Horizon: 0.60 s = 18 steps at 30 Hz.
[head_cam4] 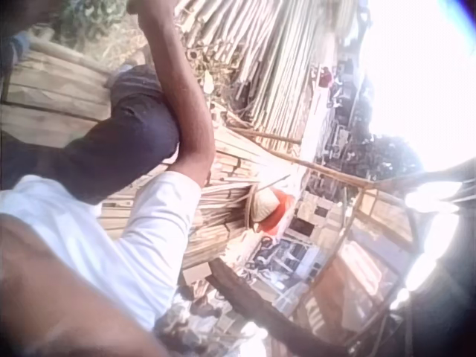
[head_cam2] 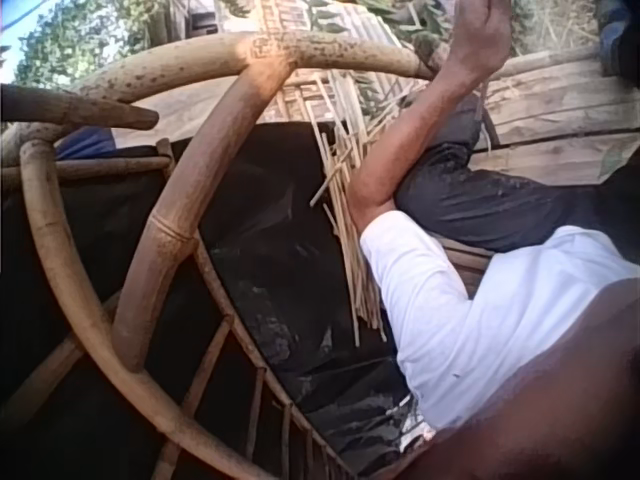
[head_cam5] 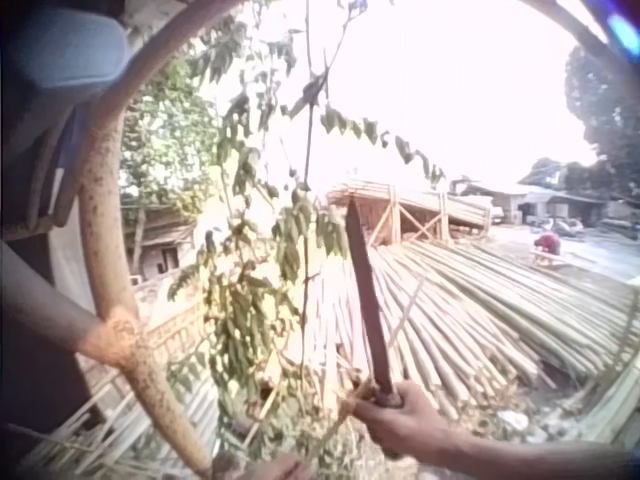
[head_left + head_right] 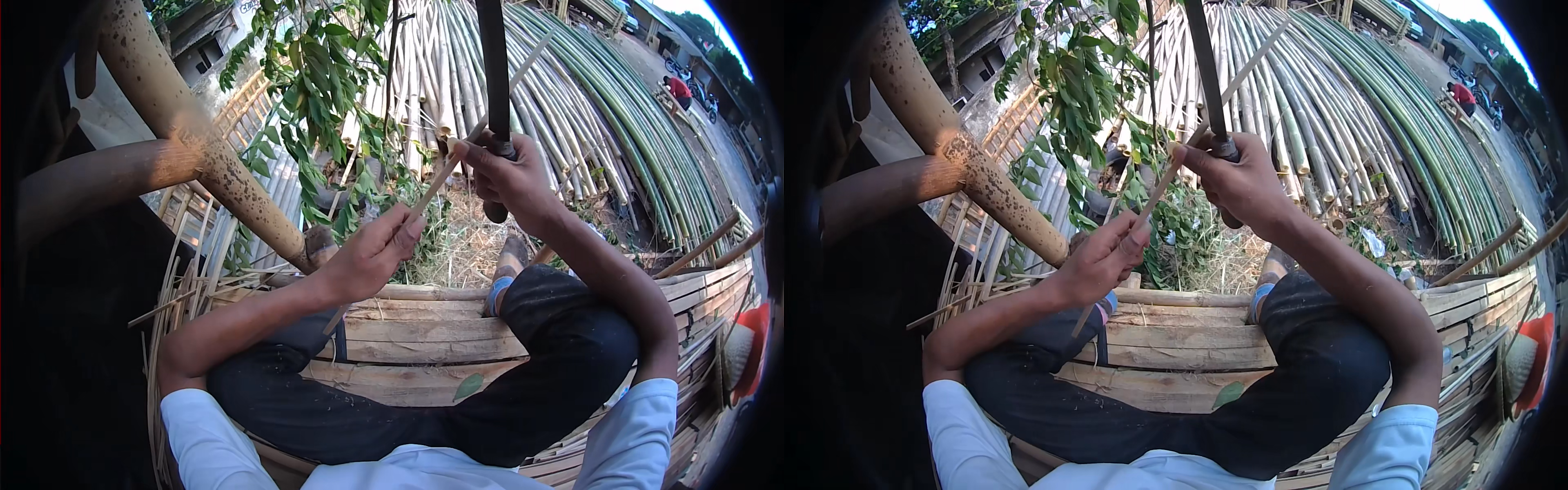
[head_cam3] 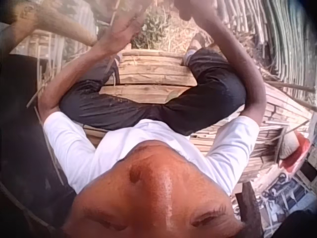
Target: The person whittles and thins a bamboo stick using a machete while seated on a bamboo platform.
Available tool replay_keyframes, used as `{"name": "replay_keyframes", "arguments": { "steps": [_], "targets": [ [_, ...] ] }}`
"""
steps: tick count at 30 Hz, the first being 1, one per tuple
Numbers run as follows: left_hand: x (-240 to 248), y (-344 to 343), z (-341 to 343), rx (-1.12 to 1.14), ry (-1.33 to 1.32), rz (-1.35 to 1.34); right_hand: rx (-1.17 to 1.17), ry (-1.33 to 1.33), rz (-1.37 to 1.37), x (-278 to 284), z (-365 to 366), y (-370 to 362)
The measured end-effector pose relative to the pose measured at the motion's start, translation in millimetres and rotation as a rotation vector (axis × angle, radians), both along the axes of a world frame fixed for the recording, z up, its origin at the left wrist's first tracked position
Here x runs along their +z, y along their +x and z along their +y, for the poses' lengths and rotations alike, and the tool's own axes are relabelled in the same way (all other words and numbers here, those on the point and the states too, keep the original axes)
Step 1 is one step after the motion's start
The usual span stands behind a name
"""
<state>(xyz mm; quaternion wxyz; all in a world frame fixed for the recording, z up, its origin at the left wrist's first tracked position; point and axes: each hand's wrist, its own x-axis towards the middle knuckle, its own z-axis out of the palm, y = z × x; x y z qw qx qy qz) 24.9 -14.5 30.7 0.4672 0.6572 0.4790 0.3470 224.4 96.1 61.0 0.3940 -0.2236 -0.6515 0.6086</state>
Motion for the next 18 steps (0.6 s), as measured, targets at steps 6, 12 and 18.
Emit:
{"name": "replay_keyframes", "arguments": {
  "steps": [6,12,18],
  "targets": [
    [-12,-13,3,0.014,0.027,-0.029,-0.166,0.042,-0.06,0,1,8],
    [-3,-11,1,0.046,-0.049,-0.141,-0.132,0.632,-0.647,-5,-3,11],
    [1,-11,3,0.074,-0.44,-0.313,-0.098,1.14,-0.825,-11,-6,2]
  ]
}}
